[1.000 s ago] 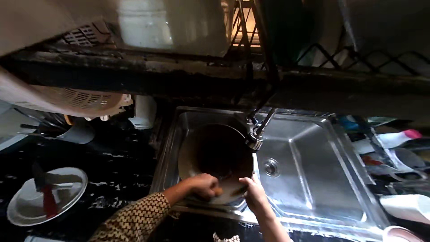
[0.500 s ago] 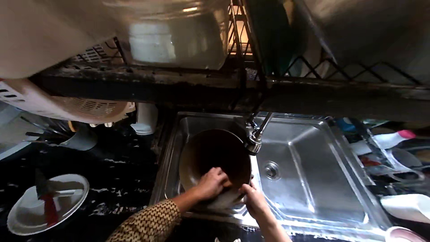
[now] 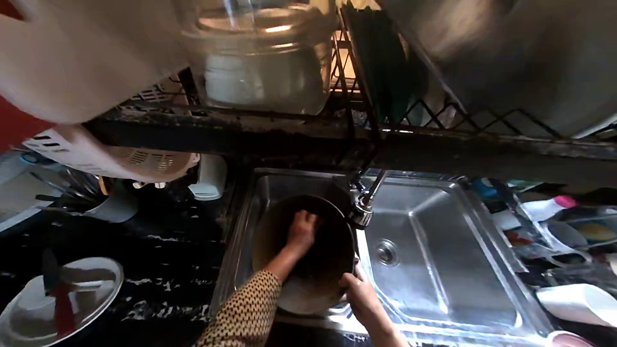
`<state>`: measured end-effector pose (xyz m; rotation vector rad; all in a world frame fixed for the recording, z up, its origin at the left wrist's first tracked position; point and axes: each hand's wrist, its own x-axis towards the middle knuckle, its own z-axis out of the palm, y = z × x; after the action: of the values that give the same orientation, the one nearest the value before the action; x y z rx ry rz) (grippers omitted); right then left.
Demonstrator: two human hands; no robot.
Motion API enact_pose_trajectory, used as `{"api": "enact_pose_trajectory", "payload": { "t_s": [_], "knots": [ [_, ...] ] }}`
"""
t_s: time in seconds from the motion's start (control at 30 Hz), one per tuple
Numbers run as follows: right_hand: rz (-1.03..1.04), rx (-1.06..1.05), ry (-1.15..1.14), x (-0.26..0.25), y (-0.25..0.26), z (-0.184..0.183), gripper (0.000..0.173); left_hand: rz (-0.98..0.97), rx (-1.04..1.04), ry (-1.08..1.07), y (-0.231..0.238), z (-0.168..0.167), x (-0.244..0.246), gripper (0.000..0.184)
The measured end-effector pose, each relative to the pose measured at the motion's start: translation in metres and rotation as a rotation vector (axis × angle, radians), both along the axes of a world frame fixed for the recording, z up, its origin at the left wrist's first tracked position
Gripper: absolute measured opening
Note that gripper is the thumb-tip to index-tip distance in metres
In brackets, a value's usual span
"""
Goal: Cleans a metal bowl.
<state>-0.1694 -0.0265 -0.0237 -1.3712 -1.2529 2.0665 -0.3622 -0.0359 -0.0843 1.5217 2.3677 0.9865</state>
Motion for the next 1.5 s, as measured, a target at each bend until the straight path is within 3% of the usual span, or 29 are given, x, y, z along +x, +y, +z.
{"api": "enact_pose_trajectory", "payload": {
  "t_s": [0.13,0.23,0.3,0.37,0.43,0.5,0.57,0.63,0.73,0.8,0.87,0.93,1.03,1.1,1.2,1.27,1.33,1.4,1.5],
  "knots": [
    [-0.069,-0.008,-0.03,-0.001,0.009,-0.002,0.077,0.173,-0.429,0.105,-0.03,-0.008,-0.037,0.036],
    [-0.07,0.005,-0.024,-0.011,0.013,-0.011,0.079,0.1,-0.727,-0.215,-0.063,0.003,0.003,0.048],
    [0.004,0.062,0.02,-0.015,0.011,-0.018,0.086,-0.07,-0.598,-0.484,-0.069,0.012,0.035,0.048],
    [0.065,0.112,0.045,-0.016,0.005,-0.021,0.093,-0.156,-0.251,-0.654,-0.053,0.022,0.055,0.039],
    [0.109,0.087,0.033,-0.015,-0.002,-0.013,0.089,-0.047,0.075,-0.589,-0.02,0.035,0.052,0.036],
    [0.09,0.041,0.006,-0.013,-0.006,-0.003,0.082,0.166,0.255,-0.388,0.009,0.038,0.019,0.037],
    [0.076,0.01,0.003,-0.01,-0.005,0.002,0.079,0.327,0.18,-0.141,0.014,0.026,-0.024,0.036],
    [0.031,0.024,0.023,-0.008,-0.002,0.001,0.084,0.359,-0.09,0.03,-0.005,0.013,-0.051,0.033],
    [-0.004,0.056,0.046,-0.01,0.004,-0.006,0.089,0.305,-0.531,-0.085,-0.044,0.006,-0.035,0.044],
    [-0.003,0.064,0.049,-0.014,0.005,-0.011,0.092,0.206,-0.642,-0.321,-0.065,0.006,0.001,0.051],
    [0.025,0.093,0.034,-0.016,0.004,-0.014,0.093,0.004,-0.545,-0.579,-0.066,0.012,0.03,0.047],
    [0.064,0.101,0.033,-0.015,0.003,-0.013,0.089,-0.156,-0.284,-0.834,-0.044,0.021,0.046,0.036],
    [0.067,0.066,0.04,-0.01,-0.003,-0.002,0.089,-0.02,0.125,-1.244,-0.002,0.057,0.038,0.028],
    [0.064,0.036,0.072,-0.003,-0.004,0.0,0.089,0.104,0.289,-1.51,0.012,0.076,0.019,0.03],
    [0.031,-0.017,0.081,0.0,-0.005,0.0,0.086,0.142,0.341,-1.766,0.001,0.084,0.0,0.039],
    [0.039,-0.052,0.069,-0.001,-0.005,-0.003,0.085,0.062,0.289,-1.911,-0.017,0.079,-0.002,0.054],
    [0.062,-0.045,0.08,-0.003,-0.005,-0.008,0.085,-0.077,0.243,-1.951,-0.03,0.069,0.0,0.059],
    [0.071,-0.039,0.087,-0.003,-0.004,-0.008,0.087,-0.097,0.187,-1.875,-0.034,0.065,0.005,0.039],
    [0.042,-0.059,0.079,-0.002,-0.004,-0.003,0.085,-0.011,0.095,-1.55,-0.032,0.074,0.013,0.034]
  ]
}}
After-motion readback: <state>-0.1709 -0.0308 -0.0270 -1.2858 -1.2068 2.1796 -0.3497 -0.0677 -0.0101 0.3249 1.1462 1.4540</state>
